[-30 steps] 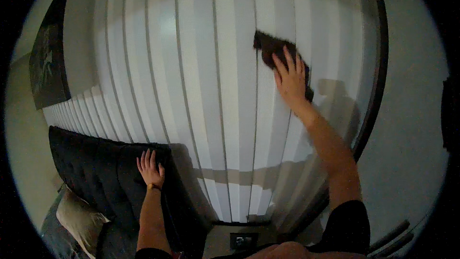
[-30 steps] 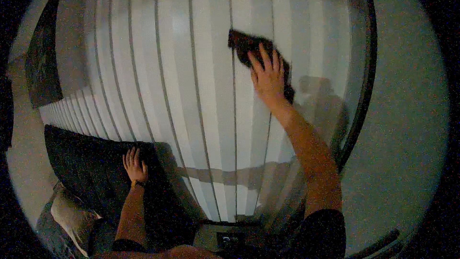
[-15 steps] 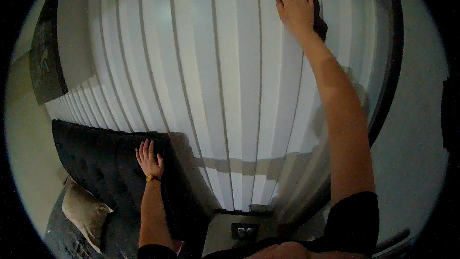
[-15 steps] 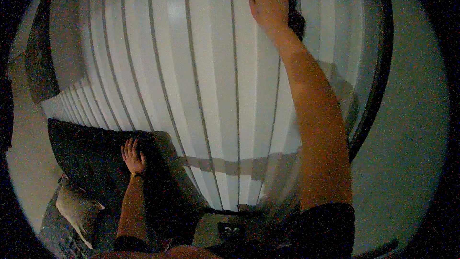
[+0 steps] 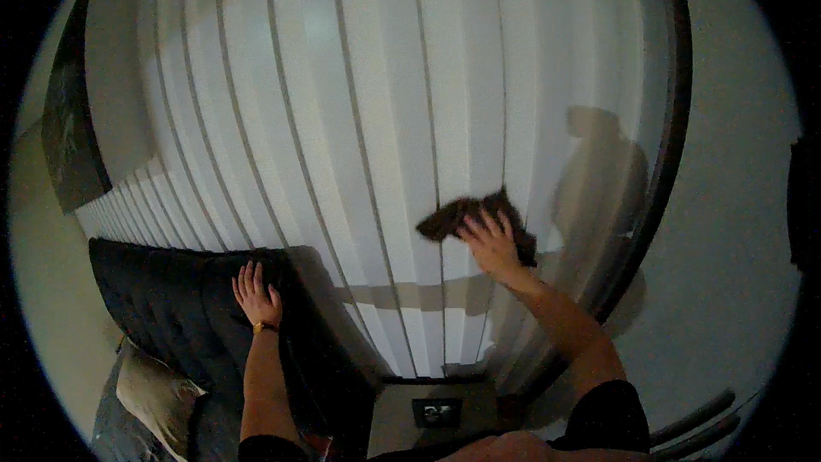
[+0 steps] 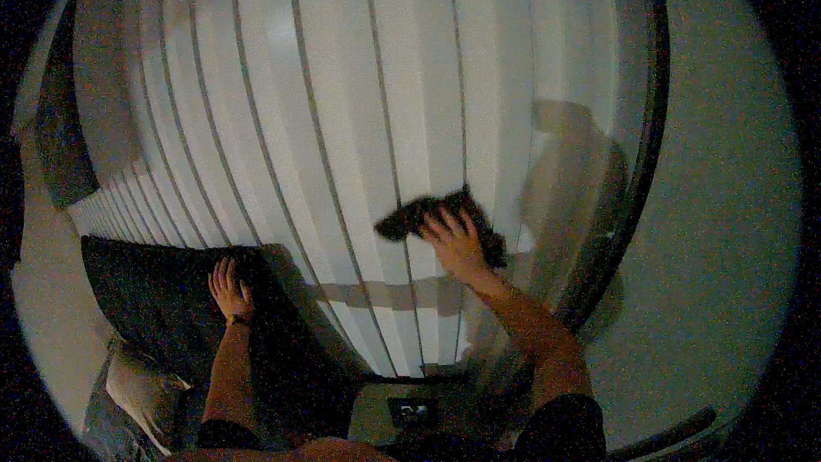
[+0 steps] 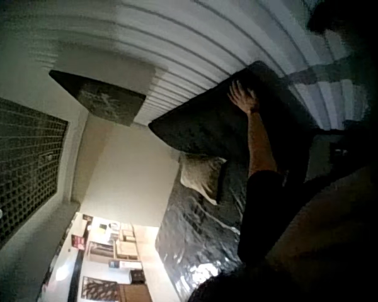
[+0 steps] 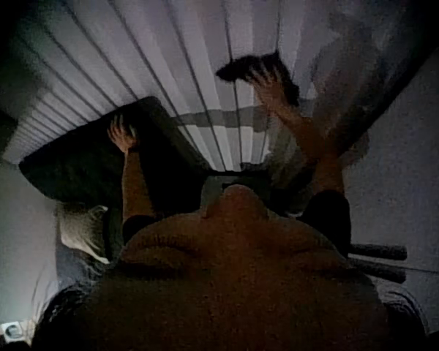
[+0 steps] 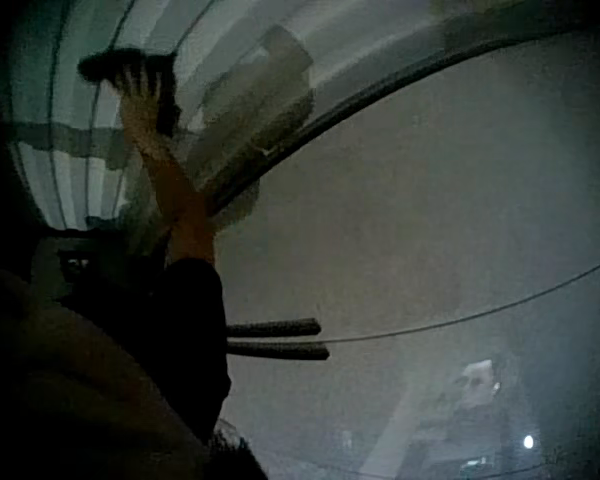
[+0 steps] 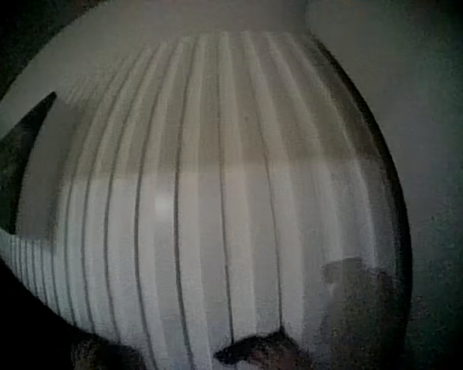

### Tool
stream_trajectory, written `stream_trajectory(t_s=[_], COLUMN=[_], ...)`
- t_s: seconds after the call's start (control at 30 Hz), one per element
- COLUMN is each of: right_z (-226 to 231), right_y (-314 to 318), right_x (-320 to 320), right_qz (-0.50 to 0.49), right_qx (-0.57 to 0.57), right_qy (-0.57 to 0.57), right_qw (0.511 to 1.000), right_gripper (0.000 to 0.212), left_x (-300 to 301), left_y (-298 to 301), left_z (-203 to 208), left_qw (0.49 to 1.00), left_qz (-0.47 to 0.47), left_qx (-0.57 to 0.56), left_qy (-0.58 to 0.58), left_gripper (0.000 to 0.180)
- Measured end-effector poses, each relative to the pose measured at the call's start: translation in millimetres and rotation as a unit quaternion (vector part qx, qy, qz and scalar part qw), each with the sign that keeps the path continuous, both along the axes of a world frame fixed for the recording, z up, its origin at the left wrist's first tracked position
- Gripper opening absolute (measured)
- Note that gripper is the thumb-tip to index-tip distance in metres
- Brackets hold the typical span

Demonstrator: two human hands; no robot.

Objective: The person wipes a white paneled wall, a dark upholstered headboard, and a bedside table using a dark cloth. The person moves the cloth across the surfaces in a repetitive wiping motion.

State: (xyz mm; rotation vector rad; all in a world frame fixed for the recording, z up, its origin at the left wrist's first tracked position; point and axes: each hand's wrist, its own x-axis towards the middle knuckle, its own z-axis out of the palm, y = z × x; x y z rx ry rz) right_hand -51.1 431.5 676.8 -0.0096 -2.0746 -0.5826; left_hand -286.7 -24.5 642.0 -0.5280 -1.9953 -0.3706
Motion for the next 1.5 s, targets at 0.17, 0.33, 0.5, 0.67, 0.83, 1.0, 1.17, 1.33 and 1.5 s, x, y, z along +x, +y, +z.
stream_trajectory(t_s=[0.17, 0.33, 0.5, 0.67, 0.83, 1.0, 1.17, 1.33, 1.5], right_z=[-53.8, 22.1, 146.4, 210.4, 305.2, 431.0, 451.3, 350.5, 209.5], right_y=[13.8, 24.5, 39.1, 62.6, 74.9, 93.9, 105.7, 90.6, 85.4], right_x=[33.4, 61.3, 74.0, 49.6, 30.3, 28.3, 11.8, 18.6, 12.7], right_qz=[0.08, 0.067, 0.004, -0.05, -0.055, -0.007, 0.015, -0.007, -0.055], right_qx=[0.074, 0.035, -0.095, -0.028, -0.006, -0.004, -0.02, 0.029, -0.069], right_qy=[-0.153, 0.061, 0.243, 0.203, 0.259, 0.262, 0.298, 0.305, 0.321], right_qw=[0.982, 0.995, 0.965, 0.978, 0.964, 0.965, 0.954, 0.952, 0.943], right_gripper=[0.035, 0.046, 0.049, 0.049, 0.047, 0.046, 0.048, 0.049, 0.047], left_x=[1.3, 2.9, 7.0, 1.5, 1.5, -5.5, -8.6, -6.2, -7.5], left_y=[1.9, -0.5, 1.1, 6.5, -1.3, 2.7, 6.2, 1.5, 0.4], left_z=[-1.5, -2.9, 0.8, -0.4, -1.7, -2.9, -4.5, 1.1, -0.3], left_qw=[1.0, 1.0, 1.0, 1.0, 1.0, 1.0, 1.0, 0.999, 1.0], left_qz=[-0.011, -0.015, -0.002, -0.012, 0.003, -0.005, -0.003, -0.009, -0.011], left_qx=[0.004, 0.003, 0.002, 0.017, 0.004, 0.011, 0.003, 0.011, 0.009], left_qy=[0.016, 0.025, 0.01, 0.005, 0.02, 0.027, 0.024, 0.032, 0.024], left_gripper=[0.049, 0.048, 0.05, 0.051, 0.051, 0.051, 0.052, 0.052, 0.053])
